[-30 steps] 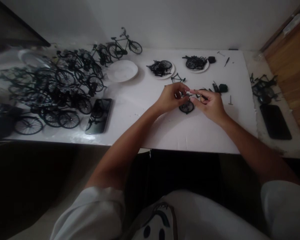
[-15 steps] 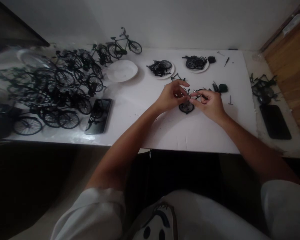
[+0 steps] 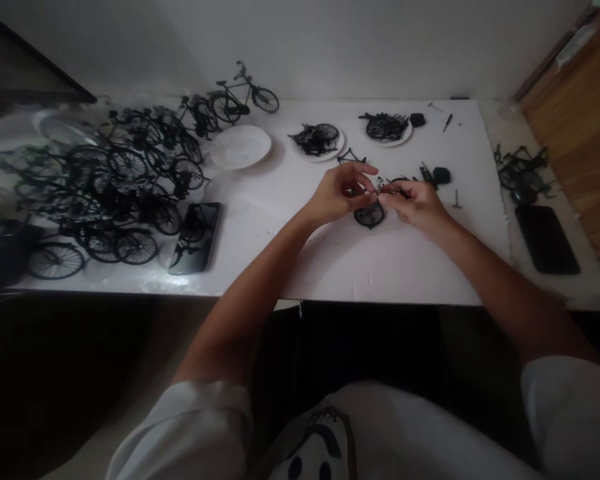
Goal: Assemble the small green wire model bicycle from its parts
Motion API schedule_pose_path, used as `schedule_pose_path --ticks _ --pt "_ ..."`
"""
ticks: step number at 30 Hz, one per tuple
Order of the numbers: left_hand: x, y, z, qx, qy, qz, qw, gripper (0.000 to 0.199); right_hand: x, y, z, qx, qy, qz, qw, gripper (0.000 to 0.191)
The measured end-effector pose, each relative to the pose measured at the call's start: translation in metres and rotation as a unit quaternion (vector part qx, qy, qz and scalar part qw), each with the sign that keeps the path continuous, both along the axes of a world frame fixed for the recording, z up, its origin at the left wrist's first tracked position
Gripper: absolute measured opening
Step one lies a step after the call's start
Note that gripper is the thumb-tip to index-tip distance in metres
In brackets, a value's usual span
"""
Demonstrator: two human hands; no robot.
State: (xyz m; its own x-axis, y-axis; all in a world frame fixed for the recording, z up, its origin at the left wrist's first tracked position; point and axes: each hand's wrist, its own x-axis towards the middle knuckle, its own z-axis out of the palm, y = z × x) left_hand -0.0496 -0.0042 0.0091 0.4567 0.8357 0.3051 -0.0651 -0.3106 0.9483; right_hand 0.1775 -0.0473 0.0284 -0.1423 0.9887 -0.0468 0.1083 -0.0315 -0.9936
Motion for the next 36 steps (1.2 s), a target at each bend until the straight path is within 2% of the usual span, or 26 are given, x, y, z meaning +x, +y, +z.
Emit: schedule_pose_path --ticks 4,8,15,20,22,25,28,29,33,36 --pt "-0.001 0.002 -0.002 0.014 0.012 0.004 1.000 0.067 -0.001 -0.002 0.006 -0.046 0.073 0.030 0.996 0.043" --pt "-0.001 0.002 -0.002 0.028 0.018 -0.004 0.999 0.066 -0.002 -0.004 0.011 -0.069 0.103 0.061 0.990 0.041" --pt "-0.001 0.001 -0.001 0.047 0.017 -0.017 0.999 0.059 -0.002 -0.004 0.011 -0.077 0.104 0.069 0.989 0.044" --pt "-0.002 0.001 0.000 0.048 0.033 -0.017 0.998 0.063 -0.002 -0.005 0.012 -0.072 0.100 0.070 0.990 0.041" --pt "-0.005 0.003 0.001 0.055 0.036 0.007 0.998 0.059 -0.002 -0.005 0.012 -0.073 0.100 0.071 0.990 0.040" --pt "-0.016 0.014 0.001 0.087 0.061 0.106 0.989 0.043 -0.002 -0.005 0.012 -0.074 0.100 0.063 0.990 0.038" --pt "-0.033 0.030 -0.007 0.135 0.138 0.230 0.954 0.030 -0.003 -0.005 0.013 -0.074 0.101 0.053 0.991 0.036" --pt "-0.038 0.035 -0.011 0.150 0.166 0.255 0.941 0.030 -0.003 -0.005 0.013 -0.074 0.101 0.053 0.991 0.035" --pt "-0.048 0.051 -0.030 0.169 0.257 0.282 0.909 0.035 -0.004 -0.006 0.015 -0.078 0.109 0.055 0.989 0.036" --pt "-0.047 0.057 -0.042 0.153 0.279 0.284 0.904 0.027 -0.003 -0.007 0.017 -0.075 0.112 0.056 0.989 0.036"
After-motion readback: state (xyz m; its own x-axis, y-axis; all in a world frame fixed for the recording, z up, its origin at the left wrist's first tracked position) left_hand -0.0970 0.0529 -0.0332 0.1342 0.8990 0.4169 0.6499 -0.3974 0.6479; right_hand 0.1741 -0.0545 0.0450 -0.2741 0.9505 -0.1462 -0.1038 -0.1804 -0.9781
